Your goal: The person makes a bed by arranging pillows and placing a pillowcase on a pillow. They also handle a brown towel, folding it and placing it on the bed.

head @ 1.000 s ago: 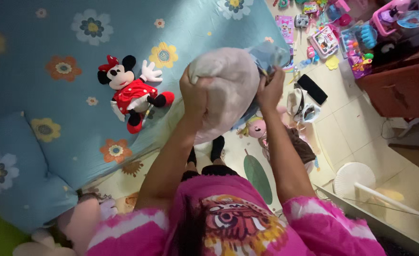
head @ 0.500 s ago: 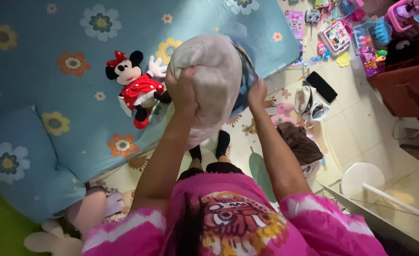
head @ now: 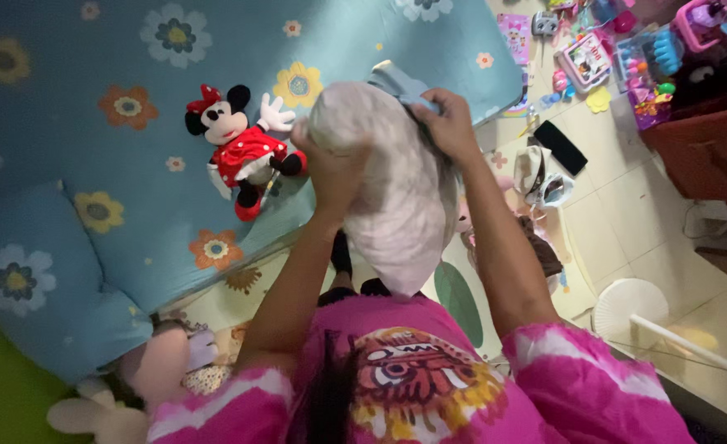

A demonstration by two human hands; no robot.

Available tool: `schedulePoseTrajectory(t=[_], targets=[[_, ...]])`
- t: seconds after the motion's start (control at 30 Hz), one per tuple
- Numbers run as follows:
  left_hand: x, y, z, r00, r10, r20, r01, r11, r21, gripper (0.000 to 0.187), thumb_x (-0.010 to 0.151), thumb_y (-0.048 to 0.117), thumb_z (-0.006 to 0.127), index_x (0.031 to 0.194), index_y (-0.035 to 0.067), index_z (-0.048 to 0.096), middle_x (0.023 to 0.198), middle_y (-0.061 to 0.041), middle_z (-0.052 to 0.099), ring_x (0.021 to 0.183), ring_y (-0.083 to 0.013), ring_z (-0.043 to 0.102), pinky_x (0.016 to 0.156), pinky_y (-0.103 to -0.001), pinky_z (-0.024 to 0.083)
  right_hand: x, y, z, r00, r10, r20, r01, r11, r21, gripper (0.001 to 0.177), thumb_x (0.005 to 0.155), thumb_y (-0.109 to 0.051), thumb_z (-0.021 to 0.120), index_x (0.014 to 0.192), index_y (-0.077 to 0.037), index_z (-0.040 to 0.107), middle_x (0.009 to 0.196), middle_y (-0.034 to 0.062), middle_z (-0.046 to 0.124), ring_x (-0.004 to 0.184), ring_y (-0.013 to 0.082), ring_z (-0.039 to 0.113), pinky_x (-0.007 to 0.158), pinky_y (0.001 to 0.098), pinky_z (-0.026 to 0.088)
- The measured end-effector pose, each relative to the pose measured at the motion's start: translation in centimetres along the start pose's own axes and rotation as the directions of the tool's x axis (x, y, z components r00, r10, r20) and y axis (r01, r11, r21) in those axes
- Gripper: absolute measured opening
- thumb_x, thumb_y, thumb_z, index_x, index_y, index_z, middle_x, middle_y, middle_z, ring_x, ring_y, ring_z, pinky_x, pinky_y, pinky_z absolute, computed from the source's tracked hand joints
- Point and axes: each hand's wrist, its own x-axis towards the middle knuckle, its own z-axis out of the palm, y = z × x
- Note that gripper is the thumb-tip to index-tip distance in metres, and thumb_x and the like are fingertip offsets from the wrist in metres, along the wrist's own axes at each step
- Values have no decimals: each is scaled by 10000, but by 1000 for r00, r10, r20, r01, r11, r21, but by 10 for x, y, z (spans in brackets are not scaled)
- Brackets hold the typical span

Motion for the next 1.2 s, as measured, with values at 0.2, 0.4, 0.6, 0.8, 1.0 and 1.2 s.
schedulePoseTrajectory(t=[0.2,0.4,0.6,0.8,1.0,1.2], targets=[[9,57,-33,860,-147,488,-144,848,510,1035,763,445,870,1546,77,303,1230,-271,661,1143,-477,624,933,-483,498,-14,-29,-11,984,13,179,-3,998,-56,134,917,-132,776,978,-13,761,882,38,752,827,95,661,783,257,529],[18,71,-36,680,-276,679,287,953,99,643,840,348,792,1327,30,517,1111,-194,730,974,-299,743,807,-412,612,9,-90,-35,966,16,258,58,959,-278,178,904,-177,792,978,-17,769,815,93,728,755,129,617,731,299,503],[61,67,-51,334,-565,755,111,819,563,443,865,386,669,1093,13,743,971,-187,793,804,-242,780,741,-357,618,-23,-55,5,921,-174,349,272,929,-252,227,798,-179,808,923,1,747,859,175,729,782,305,687,736,411,534],[43,-26,-25,282,-371,885,-463,755,464,624,498,360,948,1010,69,742,986,-180,719,914,-350,702,786,-442,558,-145,38,114,953,143,265,-20,908,-418,168,798,-184,723,881,-38,726,840,227,683,786,386,668,715,463,525],[-69,-182,28,213,-311,926,-466,801,376,319,731,233,743,968,24,707,972,-204,723,942,-397,705,828,-467,573,-145,54,84,935,99,339,-17,971,-238,189,733,-125,745,898,-69,672,803,155,682,735,268,656,676,406,517],[-101,-211,7,315,-43,948,-520,827,211,200,895,213,627,873,25,694,904,-234,698,839,-429,672,763,-525,531,-157,47,55,964,39,263,23,973,-228,358,639,1,685,966,-40,545,845,149,595,813,344,612,719,416,488]])
